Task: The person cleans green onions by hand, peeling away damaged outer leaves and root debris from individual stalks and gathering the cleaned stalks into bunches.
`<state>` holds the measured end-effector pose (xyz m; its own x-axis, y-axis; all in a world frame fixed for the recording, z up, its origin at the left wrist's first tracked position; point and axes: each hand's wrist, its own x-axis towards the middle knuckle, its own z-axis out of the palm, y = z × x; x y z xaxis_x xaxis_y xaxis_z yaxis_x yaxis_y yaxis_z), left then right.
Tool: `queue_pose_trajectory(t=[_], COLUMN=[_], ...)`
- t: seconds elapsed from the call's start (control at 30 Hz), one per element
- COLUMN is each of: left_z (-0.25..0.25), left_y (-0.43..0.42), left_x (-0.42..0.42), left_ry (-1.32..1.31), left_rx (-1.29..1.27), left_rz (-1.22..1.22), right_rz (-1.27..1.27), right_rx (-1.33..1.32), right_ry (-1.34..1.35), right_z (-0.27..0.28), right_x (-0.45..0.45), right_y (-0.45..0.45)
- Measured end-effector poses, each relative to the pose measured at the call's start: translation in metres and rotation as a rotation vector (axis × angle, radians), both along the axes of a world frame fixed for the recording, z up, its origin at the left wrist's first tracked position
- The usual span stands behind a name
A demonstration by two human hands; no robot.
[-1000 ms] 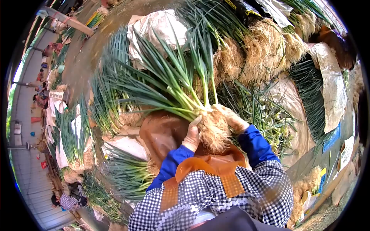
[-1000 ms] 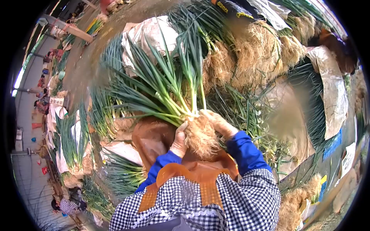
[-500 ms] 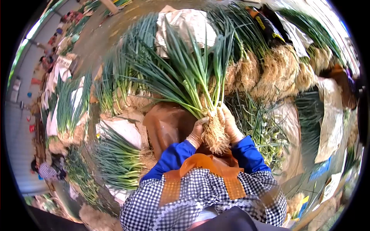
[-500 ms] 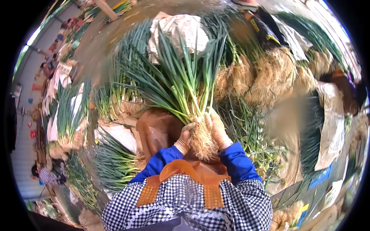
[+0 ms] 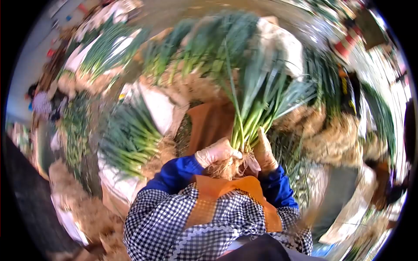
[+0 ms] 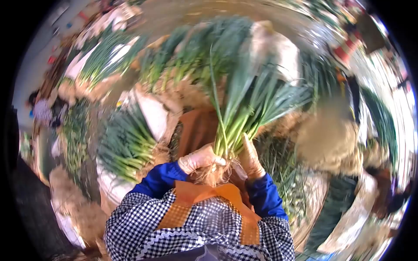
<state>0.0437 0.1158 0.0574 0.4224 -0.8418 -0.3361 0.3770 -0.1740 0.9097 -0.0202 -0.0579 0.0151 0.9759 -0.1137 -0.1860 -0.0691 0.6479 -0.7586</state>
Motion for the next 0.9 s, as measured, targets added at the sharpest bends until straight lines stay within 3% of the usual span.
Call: queue_pose_trajectory(t=[0.03,0.13,0.17,0.2,0.23,0.3,0.33,0.37,0.4,0.43,0.47,0.5,0.6,0.67,0.73,0.8,0.9], left_z=[0.013,0.072,0.076,0.051,0.073,0.110,0.127,0.133,0.127,0.125,0.125,0.090,0.042,-0.017,-0.088,-0.126,-0.219], left_y=[0.023,0.076,0.094,0.116,0.130,0.163,0.181,0.195,0.210,0.222,0.236,0.268,0.330,0.361,0.409,0.385,0.431], left_x=[0.003,0.005,0.007,0.006,0.005,0.002,0.001,0.004,0.009,0.012,0.016,0.023,0.025,0.019,0.006,-0.013,-0.036], left_ry=[-0.140,-0.445,-0.506,-0.689,-0.848,-0.491,-0.308,-0.114,-0.190,-0.266,-0.330,-0.301,-0.311,-0.308,-0.124,0.090,0.359], left_rx=[0.065,0.153,0.248,0.215,0.112,0.048,-0.007,-0.078,-0.079,-0.081,0.004,0.041,-0.030,-0.141,0.207,0.282,0.274], left_rz=[0.011,0.226,0.260,0.361,0.517,0.679,0.758,0.814,0.888,0.958,0.987,1.063,1.299,1.508,1.370,1.449,1.414], right_rz=[0.002,0.099,0.197,0.231,0.340,0.299,0.423,0.598,0.314,0.359,0.576,0.758,0.796,0.708,0.601,0.502,0.352], right_rx=[0.109,-0.543,-0.165,-0.197,-0.468,-0.964,-0.960,-0.688,-1.061,-1.076,-0.829,-0.577,-0.396,-0.542,-0.732,-0.805,-0.838], right_ry=[0.026,-0.157,-0.084,-0.083,-0.279,-0.945,-0.961,-0.799,-1.360,-1.304,-0.985,-0.653,-0.585,-0.312,-0.272,-0.237,-0.165], right_z=[0.022,0.074,0.073,0.076,0.084,0.121,0.121,0.150,0.150,0.148,0.149,0.160,0.122,0.144,0.142,0.116,0.092], right_x=[0.008,0.033,0.051,0.070,0.086,0.116,0.138,0.149,0.174,0.186,0.186,0.183,0.195,0.176,0.167,0.152,0.126], right_y=[0.022,0.070,0.085,0.103,0.114,0.141,0.163,0.178,0.190,0.209,0.212,0.216,0.182,0.159,0.133,0.072,0.009])
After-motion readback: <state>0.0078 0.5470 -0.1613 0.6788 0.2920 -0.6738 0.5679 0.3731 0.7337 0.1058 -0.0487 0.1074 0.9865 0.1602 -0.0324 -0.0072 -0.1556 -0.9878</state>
